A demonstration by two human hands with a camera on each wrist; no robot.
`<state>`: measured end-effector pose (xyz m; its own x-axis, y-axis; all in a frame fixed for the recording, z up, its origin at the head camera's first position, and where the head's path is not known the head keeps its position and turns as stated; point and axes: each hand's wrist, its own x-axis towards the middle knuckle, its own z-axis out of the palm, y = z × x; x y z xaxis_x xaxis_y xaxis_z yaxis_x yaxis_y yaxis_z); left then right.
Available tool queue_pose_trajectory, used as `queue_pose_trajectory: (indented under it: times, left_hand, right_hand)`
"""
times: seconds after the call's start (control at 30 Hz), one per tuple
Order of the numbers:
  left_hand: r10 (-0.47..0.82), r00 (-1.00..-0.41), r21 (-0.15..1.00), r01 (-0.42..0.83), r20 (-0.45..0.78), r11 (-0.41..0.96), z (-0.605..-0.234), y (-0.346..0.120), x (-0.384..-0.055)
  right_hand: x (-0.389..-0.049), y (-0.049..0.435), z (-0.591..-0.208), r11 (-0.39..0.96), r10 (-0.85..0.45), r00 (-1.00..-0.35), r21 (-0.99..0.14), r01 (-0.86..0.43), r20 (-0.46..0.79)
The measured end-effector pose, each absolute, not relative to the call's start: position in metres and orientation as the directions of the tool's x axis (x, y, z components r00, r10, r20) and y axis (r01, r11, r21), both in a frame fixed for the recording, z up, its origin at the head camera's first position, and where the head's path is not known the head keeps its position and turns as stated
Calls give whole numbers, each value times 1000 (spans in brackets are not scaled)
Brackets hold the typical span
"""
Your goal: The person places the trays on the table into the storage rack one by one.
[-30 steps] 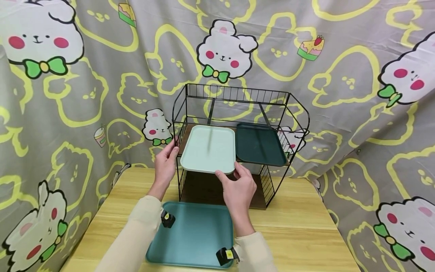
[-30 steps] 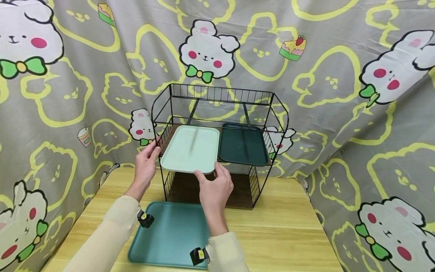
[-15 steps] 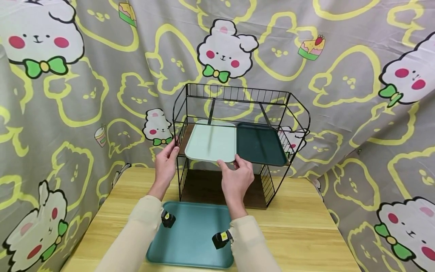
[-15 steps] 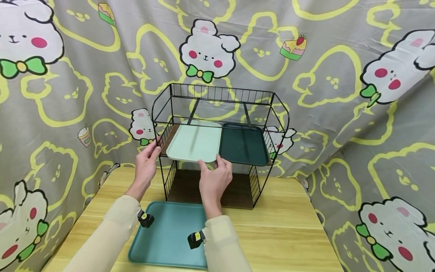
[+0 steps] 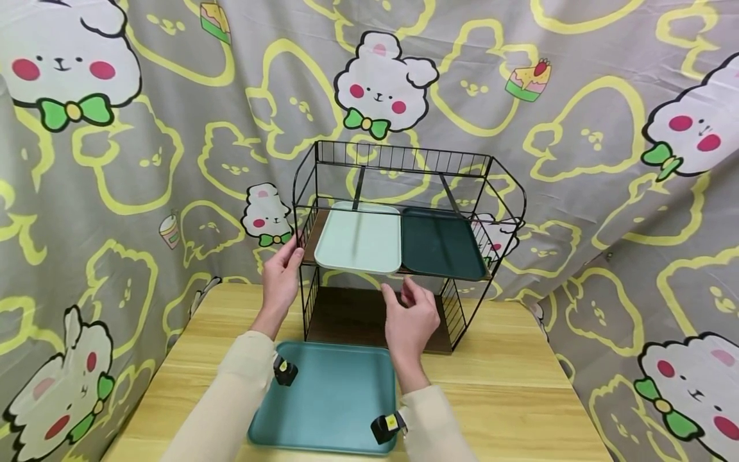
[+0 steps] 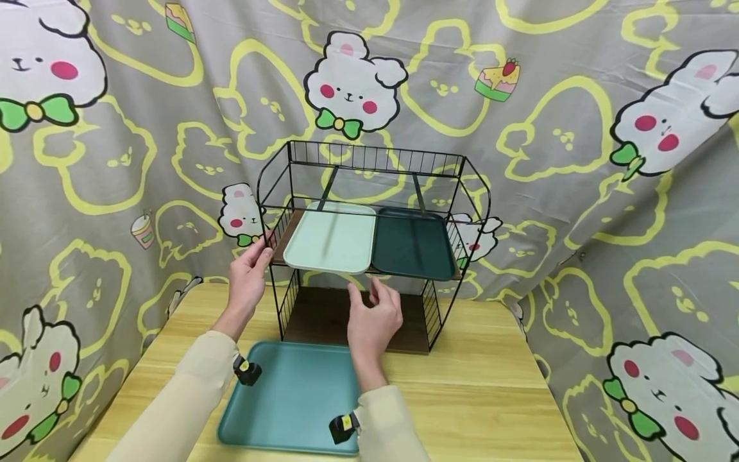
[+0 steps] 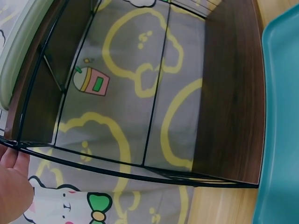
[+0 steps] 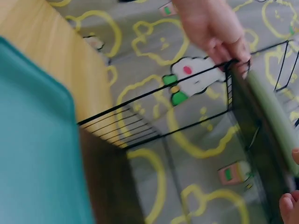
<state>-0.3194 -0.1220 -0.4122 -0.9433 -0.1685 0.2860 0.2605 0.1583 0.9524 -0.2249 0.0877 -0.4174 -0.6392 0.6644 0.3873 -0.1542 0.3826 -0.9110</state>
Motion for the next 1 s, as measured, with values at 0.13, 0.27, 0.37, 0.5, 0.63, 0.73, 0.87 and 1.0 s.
queue_pose_trajectory:
  times: [0.13, 0.27, 0.37, 0.5, 0.63, 0.73, 0.87, 1.0]
  left_hand:
    - [-169, -942, 952, 263, 288, 158, -412, -124, -319]
    - [-182, -938, 949, 268, 296, 165, -412, -123, -319]
    - [-187, -937, 949, 265, 295, 169, -412, -122, -318]
    - [-179, -941, 953, 261, 287, 156, -411, -119, -318]
    - [-171, -944, 956, 258, 281, 142, -411, -118, -318]
    - [-173, -945, 957, 255, 277, 140, -411, -119, -318]
    - [-177, -944, 957, 255, 277, 139, -411, -120, -319]
    - [-172, -943, 955, 262, 284, 139, -412, -120, -319]
  right_hand:
    - [-216, 99, -443, 364, 673, -677, -930, -49, 299]
    - [-207, 109, -482, 333, 669, -720, -941, 69, 184]
    - [-197, 114, -509, 313, 649, -754, -940, 139, 105]
    - [-185, 120, -537, 323, 641, -767, -921, 219, 42]
    - [-177, 123, -561, 333, 623, -782, -900, 282, -15]
    - [-171, 123, -576, 344, 589, -806, -884, 316, -59]
    - [-166, 121, -592, 367, 575, -813, -859, 356, -92]
    - [-162, 118, -600, 380, 576, -809, -837, 394, -120]
